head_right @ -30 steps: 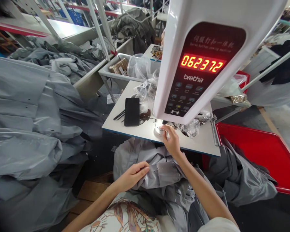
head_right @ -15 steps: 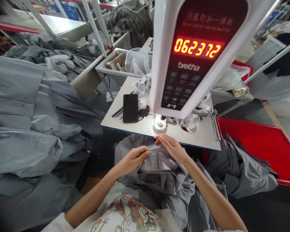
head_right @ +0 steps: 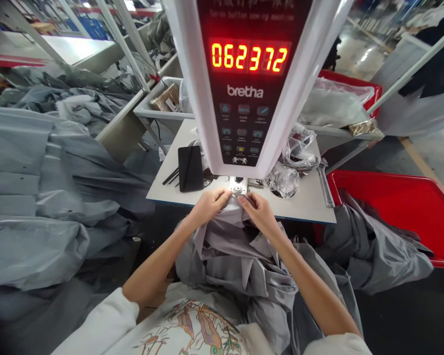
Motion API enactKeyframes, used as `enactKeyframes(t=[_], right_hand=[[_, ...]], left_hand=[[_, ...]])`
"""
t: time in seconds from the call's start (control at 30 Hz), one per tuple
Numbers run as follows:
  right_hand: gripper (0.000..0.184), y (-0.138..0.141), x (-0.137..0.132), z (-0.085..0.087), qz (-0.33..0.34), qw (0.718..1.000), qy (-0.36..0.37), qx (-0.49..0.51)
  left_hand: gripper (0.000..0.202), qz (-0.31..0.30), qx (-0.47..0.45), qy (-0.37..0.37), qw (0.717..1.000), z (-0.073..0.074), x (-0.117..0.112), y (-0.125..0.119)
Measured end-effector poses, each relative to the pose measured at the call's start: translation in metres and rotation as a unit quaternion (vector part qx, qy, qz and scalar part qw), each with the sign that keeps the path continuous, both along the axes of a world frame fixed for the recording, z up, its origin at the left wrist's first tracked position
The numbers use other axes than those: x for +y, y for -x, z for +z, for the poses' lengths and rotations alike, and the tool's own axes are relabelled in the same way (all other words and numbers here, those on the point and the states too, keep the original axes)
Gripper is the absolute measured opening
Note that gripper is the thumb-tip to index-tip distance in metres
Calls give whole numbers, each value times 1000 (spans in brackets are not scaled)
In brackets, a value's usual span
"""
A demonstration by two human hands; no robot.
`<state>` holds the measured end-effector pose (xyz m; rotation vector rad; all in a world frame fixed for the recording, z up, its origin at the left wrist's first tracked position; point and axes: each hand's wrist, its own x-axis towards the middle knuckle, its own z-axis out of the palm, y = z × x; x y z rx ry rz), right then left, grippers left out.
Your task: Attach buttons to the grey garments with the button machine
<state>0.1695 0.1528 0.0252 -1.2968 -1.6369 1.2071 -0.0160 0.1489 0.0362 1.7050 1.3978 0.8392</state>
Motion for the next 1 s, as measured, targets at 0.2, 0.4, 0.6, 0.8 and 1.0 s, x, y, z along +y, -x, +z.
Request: enactKeyframes(t=[0.2,0.4,0.6,0.8,1.0], right_hand=[[31,11,23,-13,-75,995,-68,-23],[32,17,40,-24,-101,988,-90,-69],[26,19,39,-30,-117,988,-81,-57],[25,23,32,-34,-168,982,-71,-45],[24,25,26,-34,-168,978,-110,-51]], left_hand=[[38,-4,28,-41,999,-10,28,3],[36,44,56,-40,997,-21,41,5],[42,45,86,-21,995,-32,42,3],[41,60,154,-48,985,-42,38,-1],[29,50,163,-193,966,-51,37,-3]])
